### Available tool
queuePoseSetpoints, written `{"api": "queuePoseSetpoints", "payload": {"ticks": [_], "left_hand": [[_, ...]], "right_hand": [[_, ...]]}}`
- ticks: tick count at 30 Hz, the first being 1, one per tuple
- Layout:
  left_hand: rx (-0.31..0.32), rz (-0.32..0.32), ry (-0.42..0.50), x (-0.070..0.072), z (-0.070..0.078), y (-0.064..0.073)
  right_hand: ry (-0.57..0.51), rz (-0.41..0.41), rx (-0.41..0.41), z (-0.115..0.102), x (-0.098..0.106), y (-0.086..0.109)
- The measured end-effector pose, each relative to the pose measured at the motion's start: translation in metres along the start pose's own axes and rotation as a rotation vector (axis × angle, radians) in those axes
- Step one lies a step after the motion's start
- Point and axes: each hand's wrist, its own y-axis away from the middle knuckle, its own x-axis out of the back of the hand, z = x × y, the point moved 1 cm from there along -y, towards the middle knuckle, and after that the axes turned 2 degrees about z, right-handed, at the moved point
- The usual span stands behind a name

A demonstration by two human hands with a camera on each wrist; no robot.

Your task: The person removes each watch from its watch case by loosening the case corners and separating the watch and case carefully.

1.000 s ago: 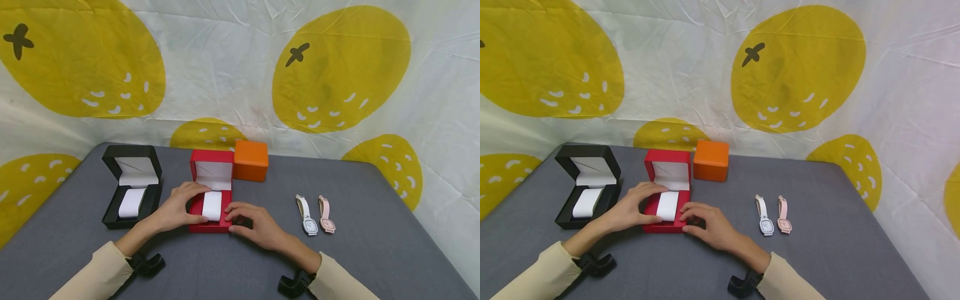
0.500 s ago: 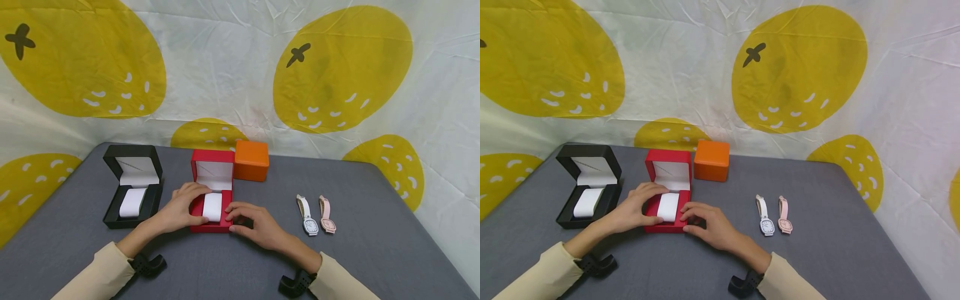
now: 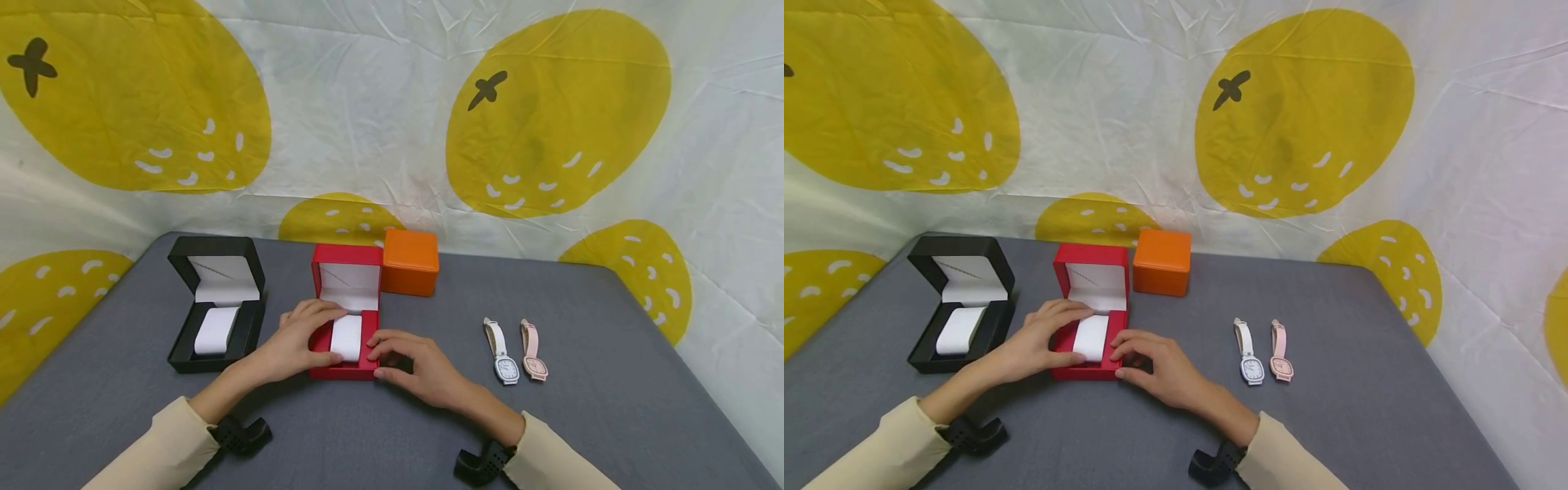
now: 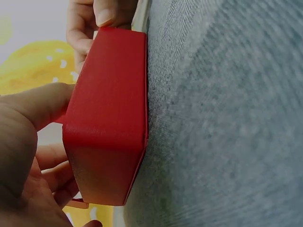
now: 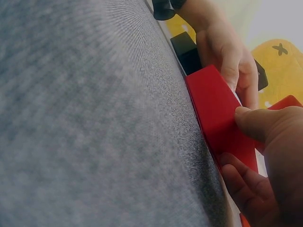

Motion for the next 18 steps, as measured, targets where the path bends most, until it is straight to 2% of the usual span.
{"api": "queuePoseSetpoints", "payload": {"ticks": [9, 18], "left_hand": [[0.039, 0.043, 0.107, 0.0024, -0.0036, 0.0024], [0.044, 0.059, 0.106, 0.0005, -0.0003, 0.0025]], "right_hand": [[0.014, -0.008, -0.007, -0.0021, -0.0005, -0.0008], [0.042, 0.003, -0.02, -0.0046, -0.0018, 0.0002]]}}
